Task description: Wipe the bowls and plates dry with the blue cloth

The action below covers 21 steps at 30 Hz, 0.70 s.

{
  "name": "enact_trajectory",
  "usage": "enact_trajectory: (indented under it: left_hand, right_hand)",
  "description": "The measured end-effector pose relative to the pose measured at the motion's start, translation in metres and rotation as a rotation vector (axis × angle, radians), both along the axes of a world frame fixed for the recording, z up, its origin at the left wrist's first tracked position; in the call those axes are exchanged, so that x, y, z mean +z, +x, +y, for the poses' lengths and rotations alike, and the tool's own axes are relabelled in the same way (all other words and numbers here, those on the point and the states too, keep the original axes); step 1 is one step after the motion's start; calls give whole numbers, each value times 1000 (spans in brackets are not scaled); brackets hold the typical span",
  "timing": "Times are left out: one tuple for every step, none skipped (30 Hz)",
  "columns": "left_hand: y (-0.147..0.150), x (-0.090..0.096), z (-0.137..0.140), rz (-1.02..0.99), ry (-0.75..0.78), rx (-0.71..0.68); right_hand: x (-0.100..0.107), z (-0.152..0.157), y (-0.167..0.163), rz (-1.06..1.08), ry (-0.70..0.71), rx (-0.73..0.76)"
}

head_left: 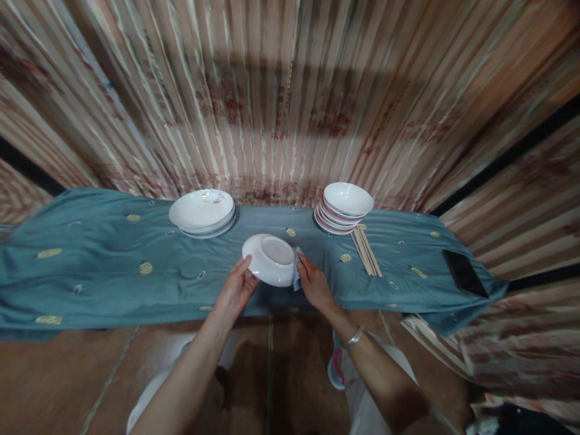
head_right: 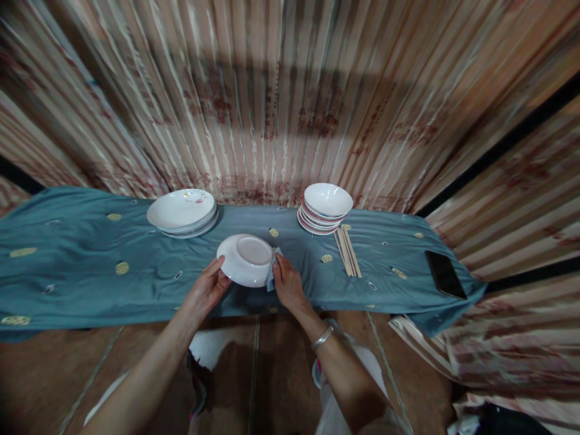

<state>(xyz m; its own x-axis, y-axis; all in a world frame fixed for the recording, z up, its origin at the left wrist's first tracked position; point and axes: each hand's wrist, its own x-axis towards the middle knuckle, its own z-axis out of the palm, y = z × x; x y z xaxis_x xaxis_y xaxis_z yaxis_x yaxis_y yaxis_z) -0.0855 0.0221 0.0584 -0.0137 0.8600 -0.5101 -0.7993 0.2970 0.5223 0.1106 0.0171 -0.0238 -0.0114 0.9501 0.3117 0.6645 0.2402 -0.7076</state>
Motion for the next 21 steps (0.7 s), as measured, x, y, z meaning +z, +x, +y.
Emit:
enact_trajectory:
  left_hand:
    - [0, -1, 0, -1, 0, 1]
    - [0, -3, 1, -1, 1, 2]
    - [0, -4, 1, -1, 3, 3]
    - [0, -5, 1, -1, 3, 3]
    - [0, -6, 1, -1, 3, 3]
    - [0, -7, 1, -1, 3, 2]
    - [0, -7, 1, -3, 4, -1]
    - [0, -8, 1, -4, 4, -3]
    - [0, -8, 1, -6, 6, -5]
    - [0, -8, 1, -7, 8, -6]
    - [0, -8, 1, -7, 9, -5]
    - [1, -9, 2, -7, 9, -2]
    - [1, -9, 2, -6, 7, 3]
    - [1, -9, 2, -6, 7, 8]
    - [2, -9, 2, -7, 7, 11]
    - [2, -10, 3, -7, 7, 13]
    - [2, -10, 3, -9, 10, 13]
    - [2, -10, 4, -11, 13, 13]
    - [2, -11, 4, -13, 15, 13]
    - [2, -11, 4, -14, 15, 13]
    - [2, -12, 5, -14, 14, 15]
  right_hand:
    - [0, -2, 0, -16, 8, 3]
    - [0, -3, 0, -32, 16, 5]
    - [-1, -5, 1, -48, 25, 7]
    - [-1, -6, 1, -64, 34, 8]
    - [-2, -7, 2, -78, 42, 9]
    - [-2, -9, 3, -88, 50, 9]
    - [-3, -10, 3, -95, 58, 7]
    - [-3, -12, 3, -100, 65, 5]
    - [-4, -15, 3, -104, 72, 4]
    - [-4, -17, 3, -111, 79, 4]
    - [-3, -20, 3, -122, 86, 3]
    - [-3, -23, 2, -140, 94, 4]
    - [-3, -26, 1, -162, 103, 5]
    - [-2, -29, 0, -188, 114, 8]
    - [-1, -31, 0, -216, 126, 10]
    - [0, -34, -1, -244, 140, 14]
    - [0, -36, -2, -272, 155, 20]
    - [1, -38, -3, -300, 172, 27]
    - [1, -39, -3, -326, 192, 34]
    - [1, -41, -4, -351, 213, 41]
    - [1, -42, -5, -373, 237, 49]
